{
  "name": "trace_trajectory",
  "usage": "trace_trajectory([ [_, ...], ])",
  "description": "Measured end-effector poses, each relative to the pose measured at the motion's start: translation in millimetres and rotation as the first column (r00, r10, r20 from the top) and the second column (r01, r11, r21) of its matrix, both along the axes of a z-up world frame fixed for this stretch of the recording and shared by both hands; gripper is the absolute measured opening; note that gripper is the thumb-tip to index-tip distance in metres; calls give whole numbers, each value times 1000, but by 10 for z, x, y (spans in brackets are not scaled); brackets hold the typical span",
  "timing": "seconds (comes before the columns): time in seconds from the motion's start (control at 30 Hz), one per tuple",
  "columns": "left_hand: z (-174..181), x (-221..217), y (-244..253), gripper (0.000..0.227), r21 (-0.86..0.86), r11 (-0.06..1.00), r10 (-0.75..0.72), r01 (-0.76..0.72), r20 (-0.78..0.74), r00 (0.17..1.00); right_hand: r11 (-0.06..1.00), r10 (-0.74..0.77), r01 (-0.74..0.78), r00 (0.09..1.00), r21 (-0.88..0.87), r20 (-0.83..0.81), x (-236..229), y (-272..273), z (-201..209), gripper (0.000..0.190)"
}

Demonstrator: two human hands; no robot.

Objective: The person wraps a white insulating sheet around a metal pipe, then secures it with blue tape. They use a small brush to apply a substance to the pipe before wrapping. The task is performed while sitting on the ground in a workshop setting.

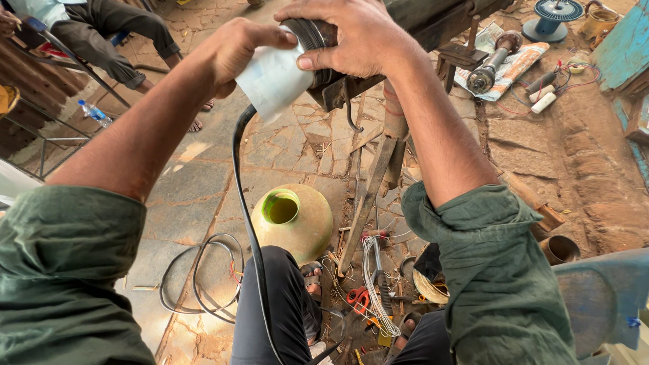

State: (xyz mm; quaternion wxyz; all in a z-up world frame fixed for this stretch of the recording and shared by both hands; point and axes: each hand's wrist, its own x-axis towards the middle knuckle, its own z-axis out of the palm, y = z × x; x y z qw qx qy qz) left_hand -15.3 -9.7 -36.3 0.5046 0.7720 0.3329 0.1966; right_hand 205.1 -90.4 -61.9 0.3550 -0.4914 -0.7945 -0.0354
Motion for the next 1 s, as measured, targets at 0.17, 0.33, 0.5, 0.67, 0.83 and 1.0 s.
trace_trajectory([
  [0.17,109,35,-87,53,27,998,53,-53,-8,999,993,16,-23,998,117,60,0,8,7,70],
  [0.33,145,39,-82,47,86,995,67,-58,-107,992,998,-11,7,998,-69,-56,-49,4,-2,68],
  [0.5,29,47,-6,47,202,979,0,21,-104,995,999,2,-4,999,50,35,-30,-42,62,69],
  [0.67,-72,32,74,48,283,958,-30,43,-51,998,993,61,-67,996,95,59,-8,-32,65,69],
  [0.83,-88,20,57,46,270,963,-10,18,-34,999,1000,24,-24,1000,-5,-11,5,-14,20,68],
  [1.0,-38,0,-3,43,261,965,-11,17,-23,1000,998,46,-46,999,42,1,7,-30,12,69],
])
